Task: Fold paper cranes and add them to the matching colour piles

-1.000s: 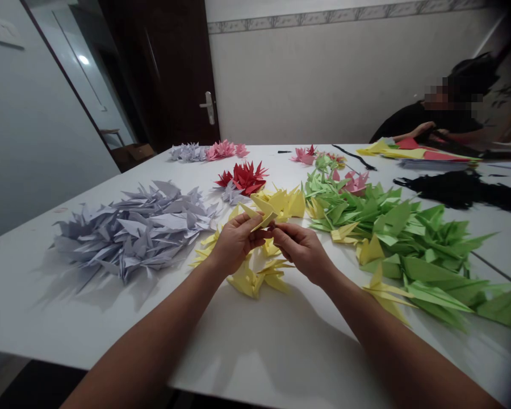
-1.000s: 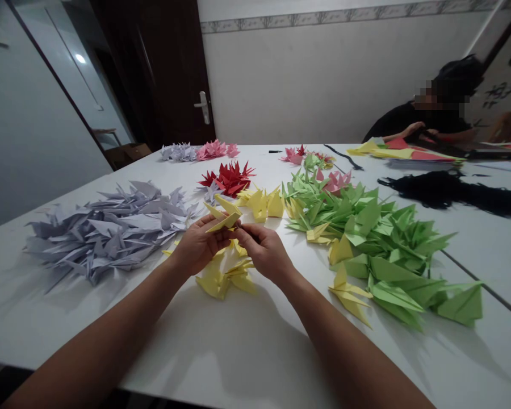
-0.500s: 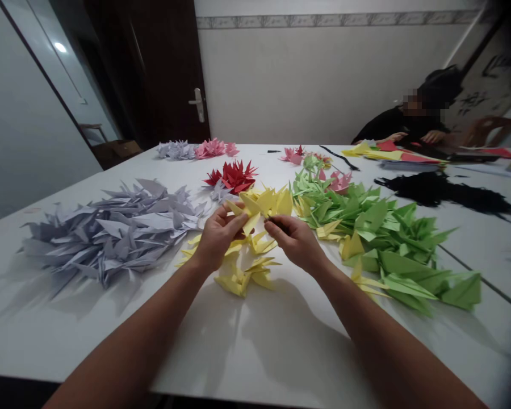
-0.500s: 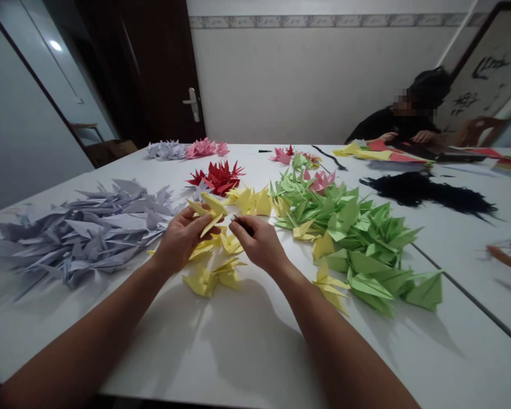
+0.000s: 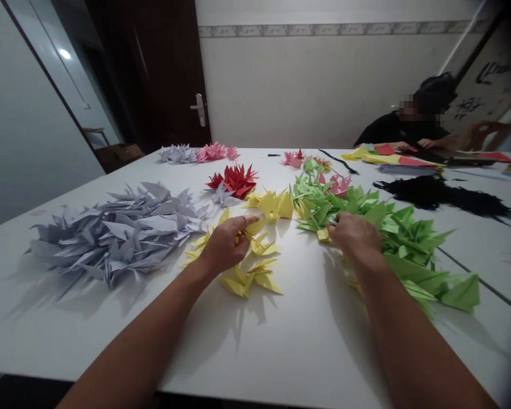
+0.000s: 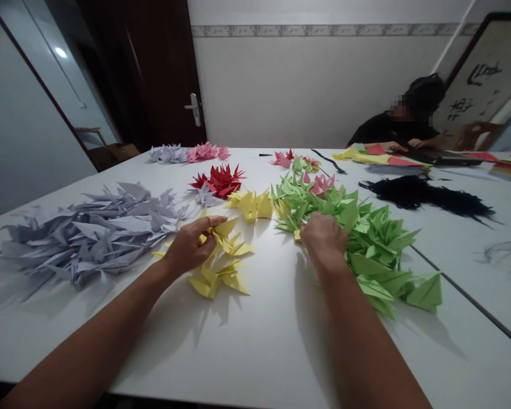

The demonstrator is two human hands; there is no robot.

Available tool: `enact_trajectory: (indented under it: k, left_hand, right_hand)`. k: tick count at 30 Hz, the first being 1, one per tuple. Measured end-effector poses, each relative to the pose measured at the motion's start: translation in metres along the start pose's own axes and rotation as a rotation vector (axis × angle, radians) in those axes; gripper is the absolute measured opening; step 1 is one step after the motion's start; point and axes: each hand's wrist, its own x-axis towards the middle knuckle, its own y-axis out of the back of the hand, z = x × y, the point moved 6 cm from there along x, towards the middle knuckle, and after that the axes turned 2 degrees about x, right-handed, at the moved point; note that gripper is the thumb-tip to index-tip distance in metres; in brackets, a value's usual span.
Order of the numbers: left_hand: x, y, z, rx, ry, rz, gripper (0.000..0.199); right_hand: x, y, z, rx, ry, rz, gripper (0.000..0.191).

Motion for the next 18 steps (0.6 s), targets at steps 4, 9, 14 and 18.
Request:
enact_trajectory:
  k: [4, 9, 14, 18]
  left_hand:
    - [0.0, 0.002, 0.0, -0.033, -0.012, 0.003, 0.049]
    - [-0.001, 0.001, 0.0, -0.129, 0.05, 0.0, 0.038]
    - [-0.002, -0.002, 0.001, -0.239, 0.168, 0.029, 0.029]
    - [-0.001, -0.002, 0.006, -0.344, 0.167, 0.035, 0.032]
  right_hand:
    - [0.003, -0.009, 0.0, 0.033, 0.001, -0.065, 0.025]
    - [-0.002, -0.006, -0.019, 0.123, 0.146, 0.028, 0.021]
    - [-0.018, -0.007, -0.05, 0.794, 0.401, 0.028, 0.026]
    - [-0.036, -0.012, -0.071, 1.173, 0.433, -0.178, 0.032]
